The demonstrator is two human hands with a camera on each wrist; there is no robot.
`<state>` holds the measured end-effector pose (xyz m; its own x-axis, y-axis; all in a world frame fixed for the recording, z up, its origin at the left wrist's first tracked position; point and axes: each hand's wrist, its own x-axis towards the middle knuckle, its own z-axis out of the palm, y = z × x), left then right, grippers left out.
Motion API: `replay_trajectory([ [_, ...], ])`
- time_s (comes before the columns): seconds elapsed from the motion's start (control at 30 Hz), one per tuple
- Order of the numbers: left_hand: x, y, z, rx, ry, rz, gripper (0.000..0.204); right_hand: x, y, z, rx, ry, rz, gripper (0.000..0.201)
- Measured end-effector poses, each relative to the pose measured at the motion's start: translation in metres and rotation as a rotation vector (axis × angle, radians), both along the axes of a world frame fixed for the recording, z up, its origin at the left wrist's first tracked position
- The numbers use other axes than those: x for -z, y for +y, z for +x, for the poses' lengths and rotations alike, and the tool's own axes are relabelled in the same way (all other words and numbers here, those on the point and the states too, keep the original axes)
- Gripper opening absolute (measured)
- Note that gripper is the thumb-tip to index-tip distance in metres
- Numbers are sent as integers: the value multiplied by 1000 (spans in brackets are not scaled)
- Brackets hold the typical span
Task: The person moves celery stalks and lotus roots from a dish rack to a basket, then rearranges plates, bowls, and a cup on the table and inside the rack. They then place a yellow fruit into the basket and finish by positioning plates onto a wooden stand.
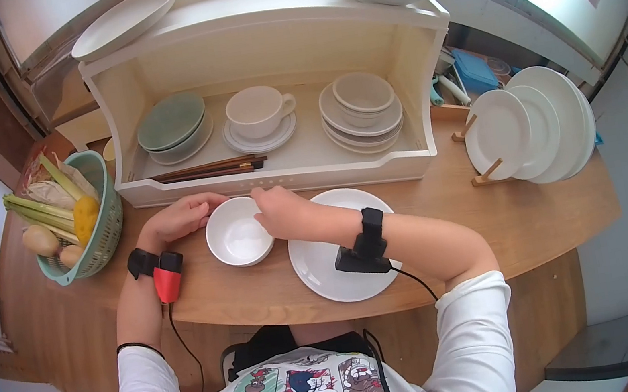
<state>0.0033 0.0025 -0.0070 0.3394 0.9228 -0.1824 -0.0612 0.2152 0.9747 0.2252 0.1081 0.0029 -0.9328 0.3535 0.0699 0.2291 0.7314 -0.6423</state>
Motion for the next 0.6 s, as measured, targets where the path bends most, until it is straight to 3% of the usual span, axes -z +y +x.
replay_trajectory([
  [0.2, 3, 0, -1, -4, -43, 16, 48, 0, 8, -10, -47, 57, 97, 17],
  [0.27, 3, 0, -1, 10, -99, 36, 52, -11, 6, -9, 40, -38, -107, 19],
  [0.4, 18, 4, -8, 22, -102, 71, 55, -33, 5, -7, 54, 32, -161, 23],
  [0.47, 13, 0, -6, -31, -135, 43, 56, -42, 5, -8, 115, -30, -337, 23],
  [0.6, 10, -2, -10, -23, -32, -39, 55, -36, 4, -12, 102, 32, -258, 16],
])
